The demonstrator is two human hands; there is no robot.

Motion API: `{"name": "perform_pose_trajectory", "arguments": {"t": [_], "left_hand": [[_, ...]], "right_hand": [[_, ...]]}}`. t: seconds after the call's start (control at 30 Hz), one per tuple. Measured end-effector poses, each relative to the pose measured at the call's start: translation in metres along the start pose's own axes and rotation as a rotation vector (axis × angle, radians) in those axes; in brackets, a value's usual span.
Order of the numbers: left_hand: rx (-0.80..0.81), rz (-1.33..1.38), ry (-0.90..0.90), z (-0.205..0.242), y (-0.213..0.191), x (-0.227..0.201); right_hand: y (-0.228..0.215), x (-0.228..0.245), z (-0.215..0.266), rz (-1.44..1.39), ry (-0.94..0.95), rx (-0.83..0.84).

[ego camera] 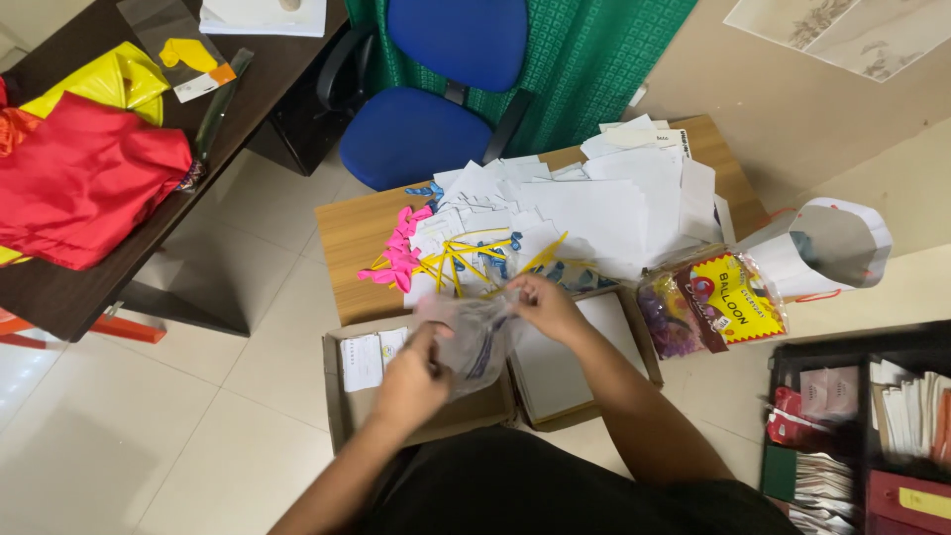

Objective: Sorting through papers, folders, and various office supplies on a desk.

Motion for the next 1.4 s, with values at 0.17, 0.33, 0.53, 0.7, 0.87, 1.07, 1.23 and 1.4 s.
{"name": "perform_pose_trajectory", "arguments": {"t": [0.17,0.33,0.53,0.7,0.87,1.07,1.23,1.4], "left_hand": [[0.055,0.138,0.012,-0.003,0.079,0.048],[0.064,0.166,-0.064,-0.009,0.112,0.086],[0.02,0.081,-0.04,0.001,0.089,0.055],[-0.116,-0.021,0.071,0.004,0.07,0.036],[-0.111,-0.056,0.056,-0.001,0.07,0.032],[0.021,-0.038,-0.019,-0.015,0.093,0.043],[0.138,-0.06,0.016,-0.02,0.107,0.047],[0.114,-0.035,0.003,-0.019,0.104,0.05]], "right_hand": [[0.005,-0.039,-0.03,0.047,0.001,-0.007],[-0.004,-0.111,-0.061,0.229,-0.122,0.276],[-0.018,-0.109,-0.066,0.611,0.016,-0.032],[0.007,-0.131,-0.078,0.506,0.076,0.021],[0.009,-0.124,-0.077,0.387,0.089,-0.119],[-0.025,-0.124,-0.068,-0.239,-0.037,-0.305],[-0.061,-0.078,-0.039,-0.411,-0.099,-0.403],[-0.026,-0.082,-0.04,0.139,-0.098,-0.109]]}}
Point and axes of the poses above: each hand's wrist, its own z-axis away from the middle knuckle, its own y-axis out of the palm, x = y × z, the point moved 5 cm from there along -z, towards the middle knuckle, and after that the axes turned 2 degrees about x, right-handed, at the moved point
